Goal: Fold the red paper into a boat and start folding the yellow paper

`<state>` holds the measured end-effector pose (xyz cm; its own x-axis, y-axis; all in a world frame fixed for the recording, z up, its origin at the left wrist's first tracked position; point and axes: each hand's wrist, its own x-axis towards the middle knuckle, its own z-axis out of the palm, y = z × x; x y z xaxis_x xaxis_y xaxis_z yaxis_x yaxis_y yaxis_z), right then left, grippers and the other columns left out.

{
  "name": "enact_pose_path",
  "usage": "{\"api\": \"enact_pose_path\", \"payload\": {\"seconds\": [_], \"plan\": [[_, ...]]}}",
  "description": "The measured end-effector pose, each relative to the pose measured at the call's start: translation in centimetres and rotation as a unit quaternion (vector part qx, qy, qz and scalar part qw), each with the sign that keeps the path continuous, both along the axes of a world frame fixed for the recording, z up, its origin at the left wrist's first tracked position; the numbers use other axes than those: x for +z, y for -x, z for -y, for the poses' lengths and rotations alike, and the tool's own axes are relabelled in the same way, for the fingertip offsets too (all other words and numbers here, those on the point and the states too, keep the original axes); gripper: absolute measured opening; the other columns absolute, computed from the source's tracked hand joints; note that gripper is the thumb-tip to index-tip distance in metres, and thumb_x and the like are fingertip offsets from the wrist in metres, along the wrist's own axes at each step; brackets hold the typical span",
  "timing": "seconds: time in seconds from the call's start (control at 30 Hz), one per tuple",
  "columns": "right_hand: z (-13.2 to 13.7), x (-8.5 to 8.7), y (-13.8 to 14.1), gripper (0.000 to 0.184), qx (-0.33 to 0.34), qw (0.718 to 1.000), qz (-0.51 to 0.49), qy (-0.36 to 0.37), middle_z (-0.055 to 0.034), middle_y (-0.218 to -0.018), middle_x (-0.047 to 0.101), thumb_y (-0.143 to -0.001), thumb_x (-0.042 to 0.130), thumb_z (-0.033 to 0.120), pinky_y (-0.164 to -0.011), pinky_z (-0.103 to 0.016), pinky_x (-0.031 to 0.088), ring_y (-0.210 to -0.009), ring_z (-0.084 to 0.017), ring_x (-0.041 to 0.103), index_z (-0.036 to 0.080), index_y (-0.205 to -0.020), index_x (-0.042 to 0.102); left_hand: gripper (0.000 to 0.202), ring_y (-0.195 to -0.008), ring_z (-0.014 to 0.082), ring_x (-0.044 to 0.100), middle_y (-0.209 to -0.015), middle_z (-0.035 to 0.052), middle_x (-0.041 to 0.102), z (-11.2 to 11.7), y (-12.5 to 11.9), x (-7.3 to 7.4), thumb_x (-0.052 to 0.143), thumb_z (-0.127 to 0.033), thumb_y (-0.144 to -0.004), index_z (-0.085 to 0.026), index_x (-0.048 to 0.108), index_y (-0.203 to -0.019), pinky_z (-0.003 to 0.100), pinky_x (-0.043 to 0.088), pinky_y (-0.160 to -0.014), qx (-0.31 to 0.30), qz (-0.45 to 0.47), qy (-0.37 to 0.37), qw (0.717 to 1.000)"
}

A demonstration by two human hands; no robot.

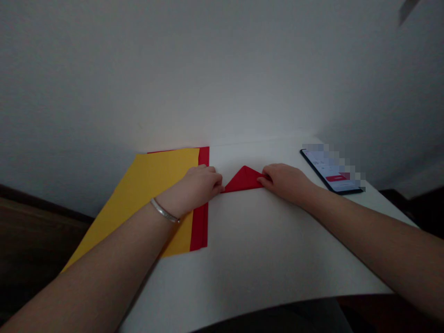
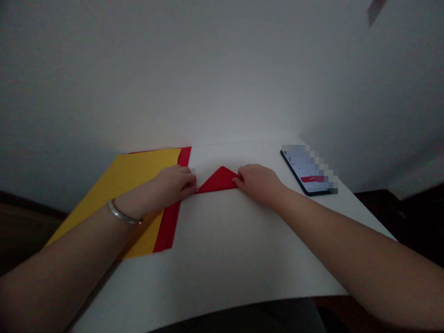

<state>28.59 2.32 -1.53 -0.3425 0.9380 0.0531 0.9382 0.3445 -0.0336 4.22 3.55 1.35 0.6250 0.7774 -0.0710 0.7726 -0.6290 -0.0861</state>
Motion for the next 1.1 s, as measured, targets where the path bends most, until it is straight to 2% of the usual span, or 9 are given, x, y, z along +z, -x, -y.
{"api": "enact_pose_path", "payload": {"seconds": [0.1, 0.17, 0.3, 0.37, 0.43, 0.53, 0.7, 0.9, 1.1], "plan": [[0.1, 0.1, 0.1, 0.035, -0.006, 1.000, 0.004, 0.005, -0.0098, -0.088, 0.068, -0.093, 0.041, 0.044, -0.059, -0.031, 0.039, -0.081, -0.022, 0.061, 0.019, -0.086, 0.064, 0.016, -0.076, 0.0171, 0.060, -0.089, 0.0067, 0.067, 0.0, 0.0, 0.0, 0.053, -0.020, -0.084, -0.016, 0.067, -0.090, 0.027, 0.045, -0.067, 0.026, 0.066, 0.025, 0.997], [0.1, 0.1, 0.1, 0.034, -0.007, 1.000, 0.004, 0.006, -0.0097, -0.088, 0.068, -0.093, 0.041, 0.043, -0.060, -0.030, 0.039, -0.081, -0.022, 0.061, 0.020, -0.086, 0.064, 0.020, -0.081, 0.0168, 0.061, -0.096, 0.0066, 0.067, 0.3, -0.3, -0.1, 0.051, -0.016, -0.084, -0.016, 0.066, -0.097, 0.026, 0.047, -0.071, 0.019, 0.112, 0.024, 0.993], [0.1, 0.1, 0.2, 0.032, -0.002, 1.000, -0.002, -0.004, -0.0092, -0.087, 0.068, -0.093, 0.042, 0.042, -0.061, -0.031, 0.038, -0.080, -0.022, 0.061, 0.020, -0.084, 0.064, 0.028, -0.104, 0.0187, 0.060, -0.114, 0.0069, 0.066, 1.5, -1.4, -0.7, 0.045, -0.017, -0.091, -0.017, 0.066, -0.110, 0.030, 0.046, -0.093, -0.067, 0.129, -0.007, 0.989], [0.1, 0.1, 0.2, 0.032, -0.002, 1.000, -0.002, -0.005, -0.0090, -0.087, 0.068, -0.093, 0.042, 0.042, -0.061, -0.031, 0.038, -0.080, -0.022, 0.061, 0.020, -0.084, 0.064, 0.032, -0.122, 0.0207, 0.052, -0.130, 0.0095, 0.060, 2.2, -2.0, -1.2, 0.042, -0.019, -0.095, -0.014, 0.062, -0.119, 0.034, 0.038, -0.106, -0.113, 0.105, -0.037, 0.987], [0.0, 0.0, 0.2, 0.032, -0.002, 1.000, -0.001, -0.004, -0.0093, -0.088, 0.068, -0.093, 0.042, 0.041, -0.062, -0.031, 0.039, -0.080, -0.023, 0.061, 0.019, -0.085, 0.064, 0.039, -0.132, 0.0217, 0.044, -0.140, 0.0127, 0.051, 2.8, -2.3, -1.7, 0.040, -0.023, -0.097, -0.010, 0.053, -0.131, 0.036, 0.032, -0.111, -0.136, 0.078, -0.039, 0.987], [0.0, 0.0, 0.2, 0.031, 0.001, 1.000, -0.002, -0.008, -0.0097, -0.087, 0.068, -0.093, 0.042, 0.040, -0.064, -0.032, 0.040, -0.081, -0.023, 0.062, 0.019, -0.086, 0.064, 0.049, -0.134, 0.0224, 0.042, -0.146, 0.0157, 0.044, 3.6, -2.5, -2.0, 0.041, -0.031, -0.097, -0.007, 0.041, -0.140, 0.035, 0.033, -0.111, -0.121, 0.058, -0.016, 0.991], [0.0, -0.2, 0.1, 0.030, -0.002, 1.000, -0.007, -0.014, -0.0089, -0.088, 0.068, -0.093, 0.043, 0.040, -0.064, -0.031, 0.039, -0.082, -0.022, 0.061, 0.019, -0.086, 0.063, 0.058, -0.139, 0.0237, 0.035, -0.150, 0.0186, 0.037, 4.5, -2.8, -1.7, 0.040, -0.036, -0.096, -0.005, 0.033, -0.144, 0.036, 0.031, -0.113, -0.091, 0.046, 0.007, 0.995], [-0.2, -0.3, 0.1, 0.032, -0.012, 1.000, -0.010, -0.007, -0.0082, -0.087, 0.068, -0.092, 0.043, 0.042, -0.062, -0.031, 0.038, -0.080, -0.022, 0.060, 0.019, -0.084, 0.064, 0.059, -0.140, 0.0270, 0.033, -0.151, 0.0193, 0.035, 4.8, -3.2, -1.5, 0.039, -0.038, -0.096, -0.005, 0.032, -0.145, 0.039, 0.031, -0.113, -0.098, 0.033, -0.001, 0.995], [-0.4, -0.3, 0.0, 0.031, -0.013, 1.000, -0.023, 0.006, -0.0080, -0.085, 0.068, -0.092, 0.045, 0.042, -0.063, -0.031, 0.039, -0.078, -0.021, 0.060, 0.019, -0.084, 0.064, 0.054, -0.136, 0.0286, 0.039, -0.147, 0.0176, 0.041, 4.7, -3.1, -1.4, 0.040, -0.037, -0.096, -0.009, 0.039, -0.142, 0.041, 0.036, -0.111, -0.099, 0.053, -0.003, 0.994]]}}
